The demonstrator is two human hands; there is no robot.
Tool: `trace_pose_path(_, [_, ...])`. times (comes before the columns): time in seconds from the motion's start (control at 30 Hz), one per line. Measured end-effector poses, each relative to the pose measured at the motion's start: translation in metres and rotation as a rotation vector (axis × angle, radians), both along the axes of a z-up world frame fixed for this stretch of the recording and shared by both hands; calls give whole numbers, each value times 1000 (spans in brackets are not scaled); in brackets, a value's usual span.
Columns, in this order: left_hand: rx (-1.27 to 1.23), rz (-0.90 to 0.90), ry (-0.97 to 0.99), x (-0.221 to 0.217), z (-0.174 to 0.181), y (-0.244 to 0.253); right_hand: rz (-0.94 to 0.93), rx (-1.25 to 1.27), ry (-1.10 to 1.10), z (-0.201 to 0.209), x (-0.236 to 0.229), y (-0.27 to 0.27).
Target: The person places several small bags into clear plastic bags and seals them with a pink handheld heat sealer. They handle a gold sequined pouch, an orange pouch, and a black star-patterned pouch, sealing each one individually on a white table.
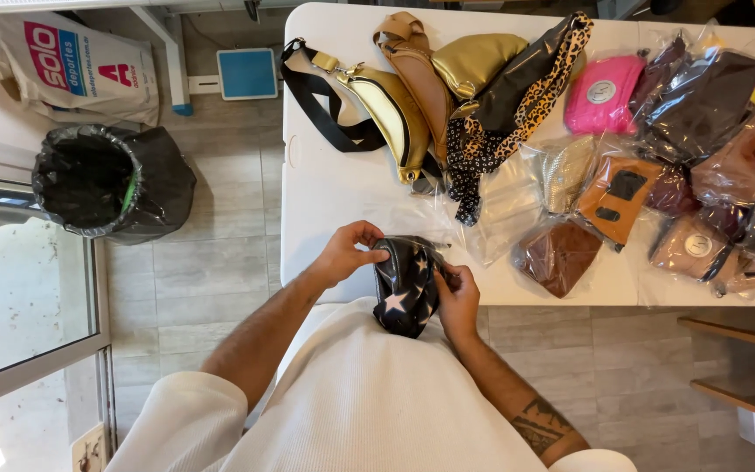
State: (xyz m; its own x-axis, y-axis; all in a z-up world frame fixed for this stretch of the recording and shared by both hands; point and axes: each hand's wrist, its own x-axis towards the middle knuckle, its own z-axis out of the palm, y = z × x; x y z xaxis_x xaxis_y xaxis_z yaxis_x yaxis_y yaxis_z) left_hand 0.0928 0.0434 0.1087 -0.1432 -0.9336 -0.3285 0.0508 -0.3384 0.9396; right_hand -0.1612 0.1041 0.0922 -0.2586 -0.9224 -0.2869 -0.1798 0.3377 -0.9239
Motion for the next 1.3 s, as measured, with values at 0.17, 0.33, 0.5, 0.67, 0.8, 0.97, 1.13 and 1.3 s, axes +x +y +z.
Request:
trace_pose_path(0.17, [64,-42,-6,-1,-23,-4,-8,-78,130,-24,-7,-1])
trace_pose_path(0.33, [118,104,4,-13,-56,4,29,-149,39,-20,-16,-3])
trace_pose_path(0.5, [120,161,-118,-26,-51,12,32,-132,96,-12,-16,-3])
trace_pose_path(0.67, [-178,227,-433,-35,-58,26,64,-65,173,-19,-18,-5])
trace_pose_path(0.8, [-376,196,-590,-41,-26,37,94,26,234,-17,-23,-1])
trace_pose_path(0.97, [-738,20,-1117,-42,-62,54,344,-24,402,-23,-42,12])
trace_pose_path(1.13, [-430,-65,-675,-35,-34,70,529,70,311,-5,-48,28])
trace_pose_path(1.3, [-214,-184,-426,-25,-11,87,656,51,140,25,-52,26])
